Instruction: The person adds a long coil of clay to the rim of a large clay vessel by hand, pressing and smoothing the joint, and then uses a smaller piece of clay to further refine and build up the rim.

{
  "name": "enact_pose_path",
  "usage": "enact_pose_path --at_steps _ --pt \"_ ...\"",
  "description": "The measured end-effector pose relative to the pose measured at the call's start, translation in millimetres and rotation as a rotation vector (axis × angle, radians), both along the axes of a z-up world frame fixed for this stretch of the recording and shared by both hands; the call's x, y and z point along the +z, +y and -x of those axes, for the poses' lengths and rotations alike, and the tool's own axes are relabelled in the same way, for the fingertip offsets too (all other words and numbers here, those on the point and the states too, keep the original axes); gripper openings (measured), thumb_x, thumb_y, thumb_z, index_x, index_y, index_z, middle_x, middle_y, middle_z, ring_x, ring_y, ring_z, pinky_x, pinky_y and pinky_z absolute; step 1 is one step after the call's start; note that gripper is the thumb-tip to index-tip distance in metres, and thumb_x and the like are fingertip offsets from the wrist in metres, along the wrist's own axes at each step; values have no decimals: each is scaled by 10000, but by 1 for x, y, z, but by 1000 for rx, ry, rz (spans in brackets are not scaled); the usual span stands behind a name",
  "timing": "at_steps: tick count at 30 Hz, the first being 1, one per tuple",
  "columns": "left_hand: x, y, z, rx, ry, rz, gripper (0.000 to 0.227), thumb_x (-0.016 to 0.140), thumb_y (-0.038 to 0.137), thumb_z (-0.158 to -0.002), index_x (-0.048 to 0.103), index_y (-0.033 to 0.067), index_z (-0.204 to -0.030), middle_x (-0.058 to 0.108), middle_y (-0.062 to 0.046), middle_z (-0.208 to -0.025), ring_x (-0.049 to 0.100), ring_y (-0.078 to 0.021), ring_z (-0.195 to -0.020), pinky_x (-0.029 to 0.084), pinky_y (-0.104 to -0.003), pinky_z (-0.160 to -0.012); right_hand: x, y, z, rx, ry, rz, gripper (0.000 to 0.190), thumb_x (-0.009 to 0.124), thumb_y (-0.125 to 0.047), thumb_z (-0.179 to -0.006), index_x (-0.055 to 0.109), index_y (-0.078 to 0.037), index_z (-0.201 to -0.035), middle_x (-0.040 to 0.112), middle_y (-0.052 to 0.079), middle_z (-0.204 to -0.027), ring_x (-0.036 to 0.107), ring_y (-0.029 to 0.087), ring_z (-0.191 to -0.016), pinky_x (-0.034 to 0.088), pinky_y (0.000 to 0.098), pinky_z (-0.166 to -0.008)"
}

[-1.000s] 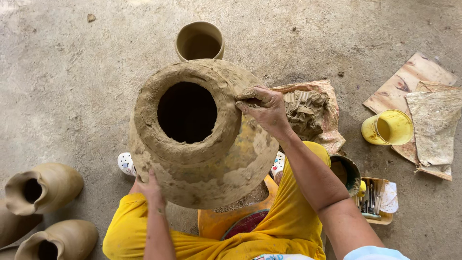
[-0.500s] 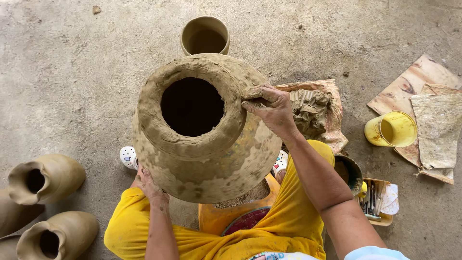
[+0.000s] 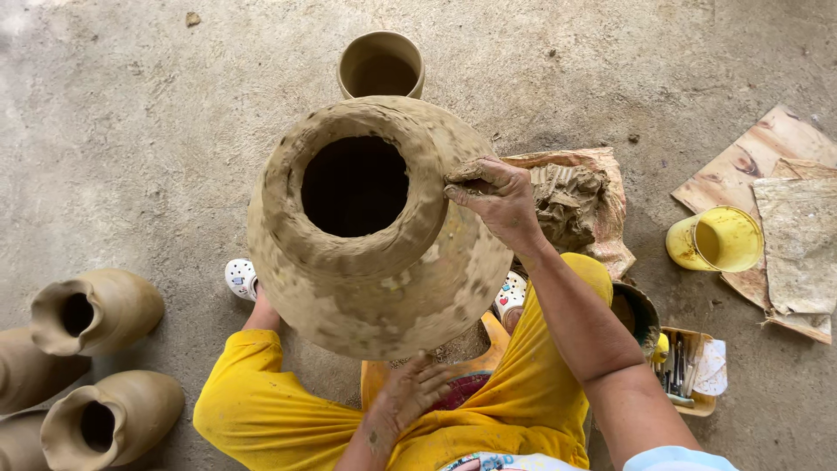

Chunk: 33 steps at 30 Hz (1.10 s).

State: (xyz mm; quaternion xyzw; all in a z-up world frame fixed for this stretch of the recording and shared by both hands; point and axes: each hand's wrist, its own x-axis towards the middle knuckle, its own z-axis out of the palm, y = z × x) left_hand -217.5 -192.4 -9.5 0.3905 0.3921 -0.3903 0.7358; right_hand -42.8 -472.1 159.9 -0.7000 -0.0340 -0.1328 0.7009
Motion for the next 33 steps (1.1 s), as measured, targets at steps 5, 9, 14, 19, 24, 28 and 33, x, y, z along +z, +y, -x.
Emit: enact_pose_path --at_steps 5,9,14,19,24,28,33 --pt "20 -10 7 -221 -177 255 466 656 255 -970 581 36 -1374 704 -133 -1193 678 -248 -1071 579 -377 -897 7 0 14 -37 -143 262 204 861 6 -845 784 -59 -1022 762 6 -977 673 75 -877 576 222 -813" --pt "21 -15 12 -188 -199 254 443 645 210 -970 594 58 -1383 705 -131 -1149 670 -251 -1039 570 -375 -881 8 2 32 -17 -75 308 200 879 -52 -812 789 -85 -987 758 9 -950 677 73 -805 579 222 -721" --pt "36 -13 17 -250 -261 205 442 635 216 -965 580 89 -1384 698 -97 -1138 671 -234 -1037 573 -375 -882 21 -23 57 81 -86 381 81 800 -75 -946 814 -126 -1007 806 -6 -965 726 60 -853 624 259 -850" --pt "49 -7 13 -299 -308 112 445 631 207 -964 579 67 -1383 698 -130 -1172 678 -263 -1069 576 -389 -897 70 -66 96 -188 -391 -88 264 809 31 -866 688 -142 -1025 642 -47 -1031 590 74 -974 524 217 -784" --pt "45 -3 11 -371 -288 119 465 603 229 -948 573 93 -1391 704 -130 -1207 686 -253 -1081 574 -375 -884 134 -93 167 -453 -713 -208 244 629 -136 -1052 550 -77 -1276 643 100 -1147 649 215 -910 642 365 -734" --pt "38 -5 12 -452 -286 81 422 634 187 -940 609 76 -1347 707 -118 -1181 677 -232 -1045 571 -354 -865 141 -100 210 -796 -989 -2 342 635 -113 -1060 507 -47 -1370 605 83 -1206 546 194 -855 534 322 -648" --pt "27 -12 24 -359 -517 -210 370 673 135 -930 655 54 -1291 711 -103 -1149 666 -206 -1001 567 -327 -841 122 -108 223 -1136 -1120 139 381 656 -18 -1014 491 -3 -1357 590 105 -1203 442 165 -738 406 307 -627"
